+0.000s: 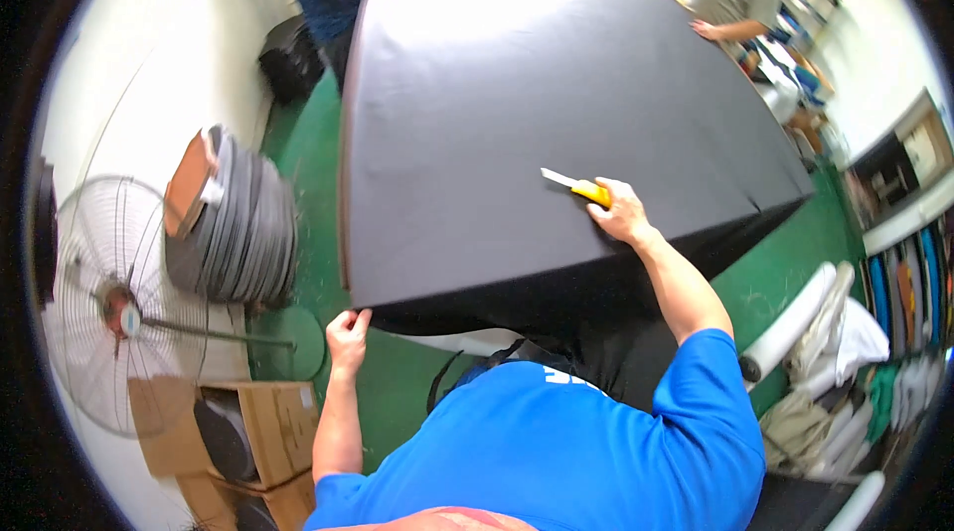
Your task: Cutting and fitting a large black fabric sheet over a frame using a utility knife in a workshop.
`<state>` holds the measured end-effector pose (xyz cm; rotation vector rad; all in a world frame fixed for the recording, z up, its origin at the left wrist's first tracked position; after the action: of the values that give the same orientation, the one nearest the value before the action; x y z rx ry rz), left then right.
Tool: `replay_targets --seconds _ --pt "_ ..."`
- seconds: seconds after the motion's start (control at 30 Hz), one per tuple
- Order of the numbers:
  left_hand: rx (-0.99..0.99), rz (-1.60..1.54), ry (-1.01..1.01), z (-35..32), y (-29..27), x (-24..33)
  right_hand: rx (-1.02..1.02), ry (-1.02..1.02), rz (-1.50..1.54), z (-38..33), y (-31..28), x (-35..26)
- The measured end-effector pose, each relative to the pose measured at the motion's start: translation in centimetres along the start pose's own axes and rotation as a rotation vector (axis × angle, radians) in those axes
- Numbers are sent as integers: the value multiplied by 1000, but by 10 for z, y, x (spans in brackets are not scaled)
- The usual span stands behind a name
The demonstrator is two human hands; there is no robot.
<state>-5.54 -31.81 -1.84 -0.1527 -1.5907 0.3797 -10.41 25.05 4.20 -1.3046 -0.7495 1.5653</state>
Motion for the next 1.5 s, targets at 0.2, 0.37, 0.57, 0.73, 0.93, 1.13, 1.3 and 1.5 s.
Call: replay_targets --seconds 0.2,0.37,0.57,0.73,0.93,1.13,1.3,1.5 --pt "-10 29 8 4 2 -1 129 288 167 -10 -40 86" --pt "0 196 70 2 0 7 0 399 -337 -46 -73 204" --pt "90 333 -34 0 4 1 -45 710 -568 -84 -154 369" --pt "322 610 -70 -7 -13 3 318 809 -463 -102 -214 529" --pt "526 1207 -213 -2 14 38 878 1013 -204 -151 -265 668" --pt "322 1622 -455 8 99 68 953 1278 -117 -176 -300 758" --pt "357 1681 -615 0 124 68 961 1432 -164 -174 -306 786" --pt "331 1715 -687 -10 111 63 931 1395 -137 -155 -314 811"
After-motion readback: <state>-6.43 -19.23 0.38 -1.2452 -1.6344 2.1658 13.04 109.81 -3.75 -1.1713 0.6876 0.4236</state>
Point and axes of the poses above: each hand's wrist, its own z-axis towards the middle knuckle, its own y-axis out of the palm, x = y × z, the point moved 9 cm from there along z, towards the middle knuckle, and after that the axes turned 1 degree about -z, right-handed, at the moved point
